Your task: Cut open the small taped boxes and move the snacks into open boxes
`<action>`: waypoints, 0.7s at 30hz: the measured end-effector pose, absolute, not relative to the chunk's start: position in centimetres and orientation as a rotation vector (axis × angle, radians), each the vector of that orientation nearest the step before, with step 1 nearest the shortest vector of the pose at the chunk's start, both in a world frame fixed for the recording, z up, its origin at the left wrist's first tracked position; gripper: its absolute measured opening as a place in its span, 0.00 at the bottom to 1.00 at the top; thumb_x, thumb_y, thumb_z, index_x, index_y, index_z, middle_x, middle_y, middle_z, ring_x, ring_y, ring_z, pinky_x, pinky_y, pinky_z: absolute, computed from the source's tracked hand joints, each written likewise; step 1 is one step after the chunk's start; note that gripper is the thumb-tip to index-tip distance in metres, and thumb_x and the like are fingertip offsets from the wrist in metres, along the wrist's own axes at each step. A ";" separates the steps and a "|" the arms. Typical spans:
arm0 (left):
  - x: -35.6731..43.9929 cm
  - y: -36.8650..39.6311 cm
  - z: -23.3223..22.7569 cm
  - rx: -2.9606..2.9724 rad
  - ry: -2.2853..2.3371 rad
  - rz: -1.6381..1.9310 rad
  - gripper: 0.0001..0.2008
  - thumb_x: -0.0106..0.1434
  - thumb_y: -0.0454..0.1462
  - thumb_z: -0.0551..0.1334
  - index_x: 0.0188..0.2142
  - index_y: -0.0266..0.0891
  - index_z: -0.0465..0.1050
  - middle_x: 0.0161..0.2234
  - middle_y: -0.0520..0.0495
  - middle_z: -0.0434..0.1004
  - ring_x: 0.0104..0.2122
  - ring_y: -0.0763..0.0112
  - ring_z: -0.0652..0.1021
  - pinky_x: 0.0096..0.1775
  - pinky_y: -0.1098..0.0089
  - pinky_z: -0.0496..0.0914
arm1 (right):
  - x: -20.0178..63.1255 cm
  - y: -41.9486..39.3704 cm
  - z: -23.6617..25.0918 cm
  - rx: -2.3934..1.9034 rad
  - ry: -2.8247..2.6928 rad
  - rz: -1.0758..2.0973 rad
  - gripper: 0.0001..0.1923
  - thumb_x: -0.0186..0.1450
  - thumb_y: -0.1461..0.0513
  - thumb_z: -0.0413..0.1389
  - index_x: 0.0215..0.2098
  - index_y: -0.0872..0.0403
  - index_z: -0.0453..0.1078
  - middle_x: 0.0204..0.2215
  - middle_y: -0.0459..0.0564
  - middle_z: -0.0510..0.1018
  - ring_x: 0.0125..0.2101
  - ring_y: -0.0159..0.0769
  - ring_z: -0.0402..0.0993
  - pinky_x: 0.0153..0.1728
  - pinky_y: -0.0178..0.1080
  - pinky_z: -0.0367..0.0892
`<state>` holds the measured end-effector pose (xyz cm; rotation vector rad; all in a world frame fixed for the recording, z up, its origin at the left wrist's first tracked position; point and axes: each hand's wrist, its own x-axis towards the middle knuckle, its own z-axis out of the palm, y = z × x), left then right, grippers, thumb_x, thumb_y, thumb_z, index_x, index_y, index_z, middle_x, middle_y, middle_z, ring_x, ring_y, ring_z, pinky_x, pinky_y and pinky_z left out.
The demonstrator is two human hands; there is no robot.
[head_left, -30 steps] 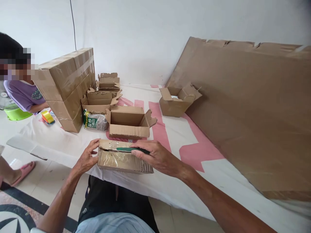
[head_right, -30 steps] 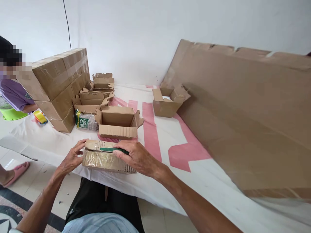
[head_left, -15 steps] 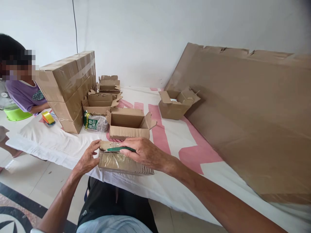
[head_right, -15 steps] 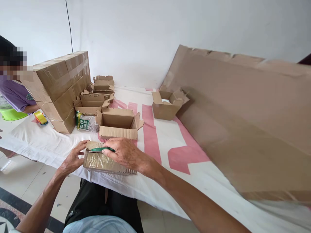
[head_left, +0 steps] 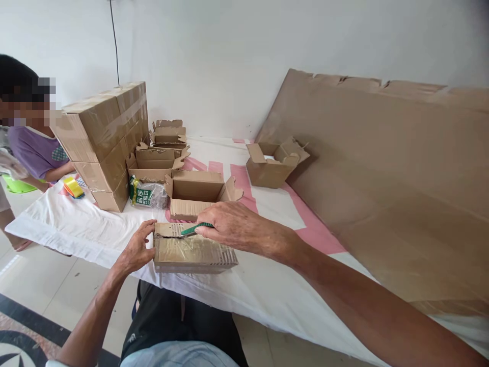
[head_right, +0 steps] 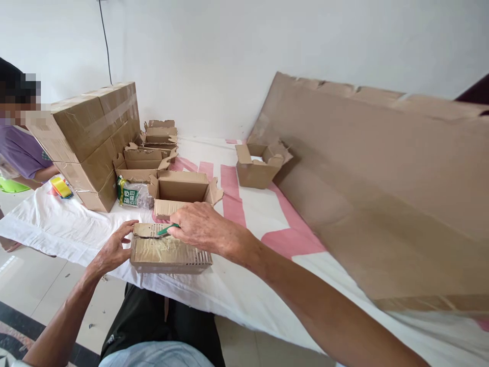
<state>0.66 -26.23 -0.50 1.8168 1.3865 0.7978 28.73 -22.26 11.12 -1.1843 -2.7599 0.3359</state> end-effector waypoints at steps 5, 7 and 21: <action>0.6 -25.8 -1.0 1.799 1.328 0.824 0.23 0.58 0.34 0.66 0.53 0.48 0.82 0.69 0.42 0.67 0.63 0.50 0.74 0.53 0.57 0.76 | 28.6 -22.1 10.9 -1.168 -2.753 0.316 0.18 0.74 0.56 0.54 0.30 0.51 0.80 0.26 0.52 0.82 0.31 0.41 0.78 0.33 0.40 0.63; 0.6 -25.7 -1.0 1.779 1.307 0.830 0.23 0.59 0.34 0.65 0.54 0.49 0.81 0.69 0.43 0.67 0.63 0.51 0.74 0.53 0.59 0.76 | 28.2 -22.0 11.2 -1.179 -2.774 0.294 0.18 0.74 0.57 0.55 0.29 0.52 0.80 0.28 0.52 0.83 0.30 0.39 0.77 0.32 0.40 0.62; 0.3 -25.4 0.0 1.747 1.340 0.785 0.20 0.58 0.36 0.66 0.51 0.47 0.83 0.65 0.43 0.70 0.60 0.54 0.76 0.52 0.60 0.75 | 32.9 -21.2 10.8 -1.150 -2.839 0.285 0.19 0.74 0.62 0.54 0.25 0.53 0.73 0.26 0.48 0.78 0.27 0.34 0.69 0.29 0.40 0.53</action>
